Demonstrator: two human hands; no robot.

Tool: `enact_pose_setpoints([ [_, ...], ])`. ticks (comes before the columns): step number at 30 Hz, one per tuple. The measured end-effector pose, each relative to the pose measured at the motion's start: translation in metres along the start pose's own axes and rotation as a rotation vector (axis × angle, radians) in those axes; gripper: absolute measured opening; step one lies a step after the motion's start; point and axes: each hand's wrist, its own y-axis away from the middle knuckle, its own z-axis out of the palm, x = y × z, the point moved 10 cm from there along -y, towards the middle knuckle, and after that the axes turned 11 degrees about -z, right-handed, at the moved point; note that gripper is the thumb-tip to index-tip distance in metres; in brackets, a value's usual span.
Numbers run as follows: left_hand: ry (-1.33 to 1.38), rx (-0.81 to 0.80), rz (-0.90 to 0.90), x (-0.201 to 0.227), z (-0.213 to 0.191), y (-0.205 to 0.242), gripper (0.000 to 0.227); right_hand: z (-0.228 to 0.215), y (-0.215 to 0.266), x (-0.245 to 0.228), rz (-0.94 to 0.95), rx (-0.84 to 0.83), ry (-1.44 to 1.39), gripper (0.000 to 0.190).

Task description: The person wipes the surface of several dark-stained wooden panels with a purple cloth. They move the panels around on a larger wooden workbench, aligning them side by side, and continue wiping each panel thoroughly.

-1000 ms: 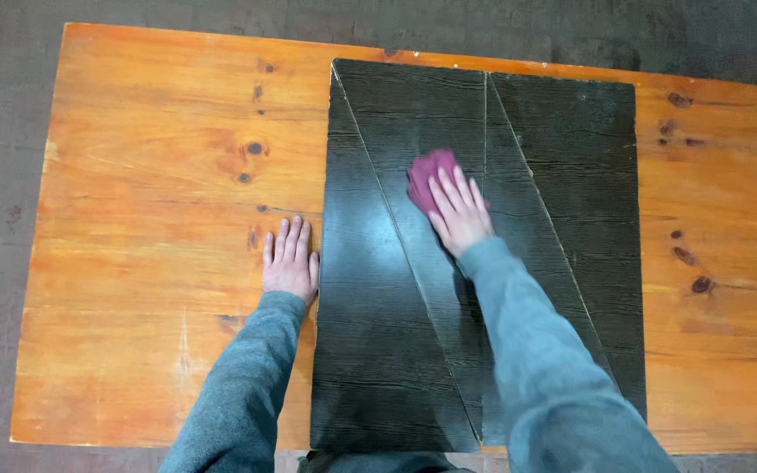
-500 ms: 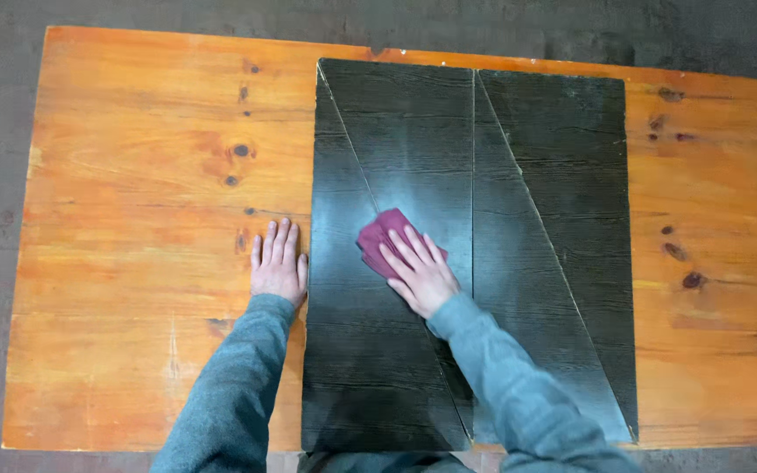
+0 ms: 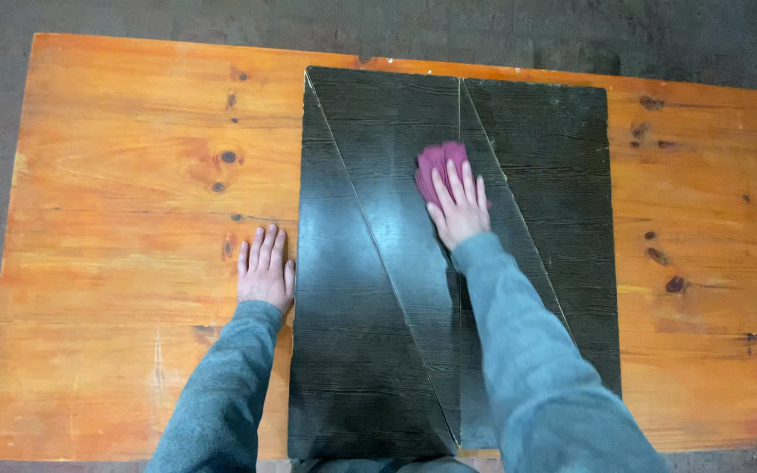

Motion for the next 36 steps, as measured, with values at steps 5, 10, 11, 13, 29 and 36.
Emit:
enact_pose_setpoints([
  [5, 0.006, 0.013, 0.000, 0.000, 0.000, -0.001, 0.075, 0.015, -0.038, -0.010, -0.027, 0.003, -0.013, 0.075],
  [10, 0.025, 0.023, 0.007, 0.002, -0.002, 0.000, 0.074, 0.008, 0.002, -0.066, -0.141, -0.016, 0.016, 0.078],
  [11, 0.028, 0.002, -0.005, 0.001, 0.002, 0.001, 0.074, 0.014, 0.017, -0.079, -0.159, -0.103, 0.014, 0.077],
  [13, 0.026, -0.018, -0.014, -0.003, 0.004, -0.001, 0.075, 0.019, 0.045, -0.103, -0.174, -0.185, 0.008, 0.076],
  [29, 0.025, 0.043, 0.069, -0.003, 0.017, 0.032, 0.077, -0.008, 0.121, -0.148, -0.099, 0.158, -0.031, 0.074],
  [36, 0.022, 0.047, 0.119, -0.005, -0.014, 0.106, 0.080, 0.003, 0.078, -0.159, 0.055, 0.039, 0.002, 0.074],
])
